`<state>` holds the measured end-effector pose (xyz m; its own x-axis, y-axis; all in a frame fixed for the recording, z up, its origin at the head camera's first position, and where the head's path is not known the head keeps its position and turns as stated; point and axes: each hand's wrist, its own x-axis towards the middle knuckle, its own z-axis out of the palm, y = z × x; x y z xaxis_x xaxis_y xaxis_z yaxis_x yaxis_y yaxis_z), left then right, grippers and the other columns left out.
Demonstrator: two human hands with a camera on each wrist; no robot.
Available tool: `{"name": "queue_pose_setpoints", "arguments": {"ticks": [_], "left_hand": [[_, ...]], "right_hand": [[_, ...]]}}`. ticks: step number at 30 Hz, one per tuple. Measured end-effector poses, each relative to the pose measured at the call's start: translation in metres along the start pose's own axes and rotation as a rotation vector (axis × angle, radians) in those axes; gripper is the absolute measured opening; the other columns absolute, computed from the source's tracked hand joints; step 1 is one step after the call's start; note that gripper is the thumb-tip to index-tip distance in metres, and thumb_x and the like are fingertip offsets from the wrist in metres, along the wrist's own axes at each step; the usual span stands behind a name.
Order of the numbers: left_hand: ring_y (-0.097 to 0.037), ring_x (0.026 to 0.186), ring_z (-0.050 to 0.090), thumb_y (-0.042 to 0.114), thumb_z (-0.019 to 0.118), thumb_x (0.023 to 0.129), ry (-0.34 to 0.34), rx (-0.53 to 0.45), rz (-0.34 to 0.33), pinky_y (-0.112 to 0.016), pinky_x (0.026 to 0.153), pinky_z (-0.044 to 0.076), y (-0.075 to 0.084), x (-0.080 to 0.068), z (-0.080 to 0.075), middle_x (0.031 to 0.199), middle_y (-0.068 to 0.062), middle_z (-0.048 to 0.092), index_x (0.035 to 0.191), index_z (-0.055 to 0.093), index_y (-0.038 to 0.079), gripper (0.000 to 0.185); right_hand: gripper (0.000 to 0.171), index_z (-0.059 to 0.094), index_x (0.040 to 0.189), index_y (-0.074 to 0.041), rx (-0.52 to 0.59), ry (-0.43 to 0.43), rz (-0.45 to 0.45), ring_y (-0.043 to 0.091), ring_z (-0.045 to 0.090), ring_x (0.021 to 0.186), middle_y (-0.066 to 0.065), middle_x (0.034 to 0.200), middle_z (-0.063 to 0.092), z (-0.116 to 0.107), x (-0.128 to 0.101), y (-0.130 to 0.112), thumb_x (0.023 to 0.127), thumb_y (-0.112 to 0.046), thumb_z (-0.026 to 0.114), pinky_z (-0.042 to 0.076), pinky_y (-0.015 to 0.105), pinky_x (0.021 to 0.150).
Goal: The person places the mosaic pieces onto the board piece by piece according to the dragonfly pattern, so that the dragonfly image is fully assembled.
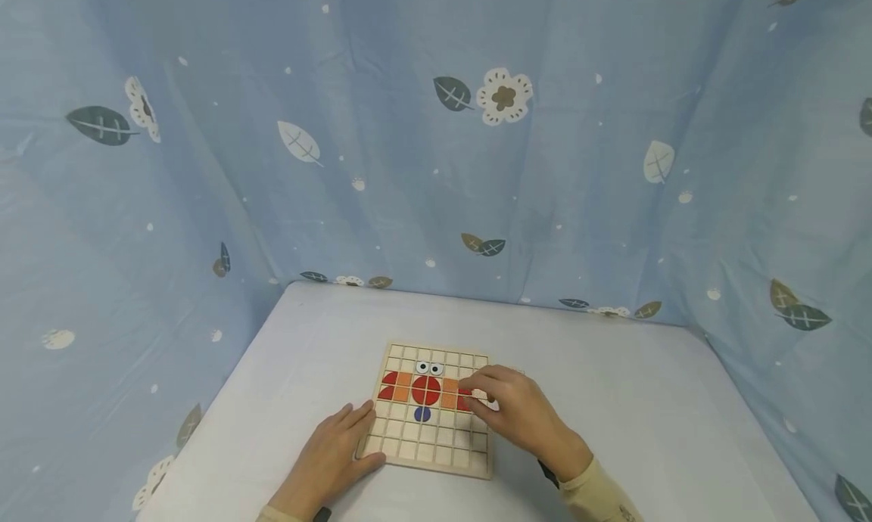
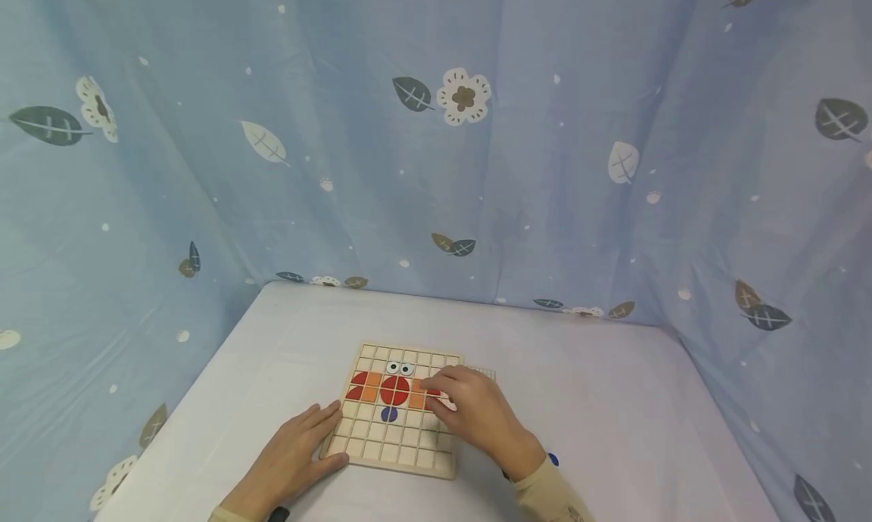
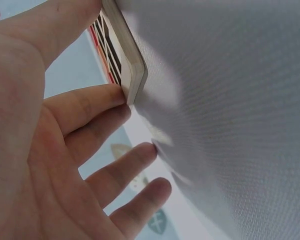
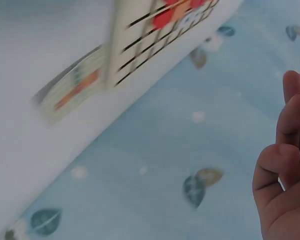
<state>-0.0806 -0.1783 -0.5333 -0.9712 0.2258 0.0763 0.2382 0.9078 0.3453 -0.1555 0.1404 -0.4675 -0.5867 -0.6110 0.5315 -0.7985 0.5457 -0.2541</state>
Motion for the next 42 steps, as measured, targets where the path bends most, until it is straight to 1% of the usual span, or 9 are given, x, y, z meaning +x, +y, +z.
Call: {"name": "queue_pose_setpoints", "arguments": {"ticks": [2, 7, 14, 21, 24, 27, 31, 36, 42], "left_hand": [[-0.043, 0.135, 0.048, 0.05, 0.08, 0.082, 0.004, 0.001, 0.009, -0.059, 0.109, 0.041, 0.0, 0.0, 0.001, 0.148, -0.011, 0.055, 0.138, 0.061, 0.001, 0.076], [-0.043, 0.134, 0.049, 0.05, 0.08, 0.082, 0.011, 0.004, 0.018, -0.059, 0.108, 0.042, 0.0, 0.001, 0.002, 0.147, -0.012, 0.055, 0.137, 0.062, 0.001, 0.076], [-0.043, 0.134, 0.049, 0.05, 0.081, 0.081, 0.021, 0.009, 0.02, -0.059, 0.108, 0.043, 0.0, 0.0, 0.0, 0.146, -0.011, 0.056, 0.137, 0.062, 0.001, 0.076], [-0.043, 0.135, 0.049, 0.05, 0.08, 0.082, 0.014, 0.005, 0.02, -0.058, 0.109, 0.041, 0.0, 0.0, -0.002, 0.147, -0.011, 0.056, 0.138, 0.061, 0.001, 0.076], [-0.043, 0.135, 0.048, 0.051, 0.079, 0.082, 0.003, -0.001, 0.016, -0.059, 0.109, 0.042, 0.001, 0.0, -0.002, 0.147, -0.011, 0.055, 0.138, 0.061, 0.001, 0.076], [-0.043, 0.134, 0.049, 0.051, 0.08, 0.082, 0.004, 0.003, 0.019, -0.058, 0.108, 0.042, 0.001, 0.0, -0.001, 0.147, -0.012, 0.055, 0.137, 0.062, 0.001, 0.077], [-0.043, 0.134, 0.049, 0.052, 0.08, 0.082, 0.008, 0.014, 0.018, -0.058, 0.108, 0.042, 0.001, 0.0, 0.0, 0.147, -0.012, 0.056, 0.137, 0.062, 0.001, 0.077], [-0.043, 0.135, 0.048, 0.053, 0.079, 0.082, 0.002, 0.017, 0.01, -0.059, 0.109, 0.042, 0.001, -0.001, 0.0, 0.147, -0.012, 0.055, 0.138, 0.062, 0.001, 0.077], [-0.042, 0.135, 0.048, 0.053, 0.079, 0.083, -0.002, 0.017, 0.009, -0.058, 0.109, 0.041, 0.001, -0.001, 0.001, 0.148, -0.012, 0.055, 0.138, 0.061, 0.001, 0.077]], "right_hand": [[0.031, 0.076, 0.111, -0.021, -0.005, 0.006, 0.039, 0.003, 0.062, 0.08, -0.011, 0.103, 0.072, -0.009, -0.012, 0.007, 0.082, -0.015, 0.085, 0.055, 0.019, 0.065], [0.037, 0.075, 0.115, -0.025, -0.051, -0.05, 0.174, 0.003, 0.059, 0.075, -0.013, 0.109, 0.071, -0.026, -0.048, 0.023, 0.08, -0.019, 0.087, 0.052, 0.018, 0.062], [0.044, 0.074, 0.114, -0.025, -0.128, -0.112, 0.248, 0.003, 0.06, 0.081, -0.012, 0.109, 0.068, -0.039, -0.095, 0.04, 0.074, -0.018, 0.091, 0.055, 0.023, 0.064], [0.043, 0.074, 0.118, -0.026, -0.157, -0.342, 0.357, 0.009, 0.063, 0.099, -0.012, 0.114, 0.068, -0.047, -0.117, 0.045, 0.078, -0.027, 0.088, 0.059, 0.035, 0.08], [0.041, 0.074, 0.118, -0.027, -0.12, -0.45, 0.403, 0.013, 0.064, 0.105, -0.012, 0.117, 0.068, -0.049, -0.122, 0.048, 0.079, -0.03, 0.086, 0.058, 0.043, 0.088], [0.038, 0.075, 0.116, -0.03, -0.091, -0.512, 0.422, 0.015, 0.064, 0.106, -0.014, 0.116, 0.069, -0.049, -0.126, 0.05, 0.079, -0.031, 0.085, 0.057, 0.045, 0.09], [0.035, 0.075, 0.112, -0.033, -0.071, -0.522, 0.416, 0.013, 0.065, 0.103, -0.016, 0.113, 0.069, -0.045, -0.13, 0.051, 0.079, -0.029, 0.085, 0.058, 0.043, 0.087], [0.032, 0.077, 0.107, -0.03, -0.064, -0.491, 0.39, 0.013, 0.065, 0.101, -0.016, 0.109, 0.069, -0.044, -0.133, 0.052, 0.078, -0.023, 0.087, 0.059, 0.04, 0.085], [0.031, 0.078, 0.103, -0.026, -0.047, -0.439, 0.31, 0.012, 0.066, 0.098, -0.017, 0.106, 0.069, -0.044, -0.137, 0.055, 0.076, -0.015, 0.088, 0.059, 0.035, 0.082]]}}
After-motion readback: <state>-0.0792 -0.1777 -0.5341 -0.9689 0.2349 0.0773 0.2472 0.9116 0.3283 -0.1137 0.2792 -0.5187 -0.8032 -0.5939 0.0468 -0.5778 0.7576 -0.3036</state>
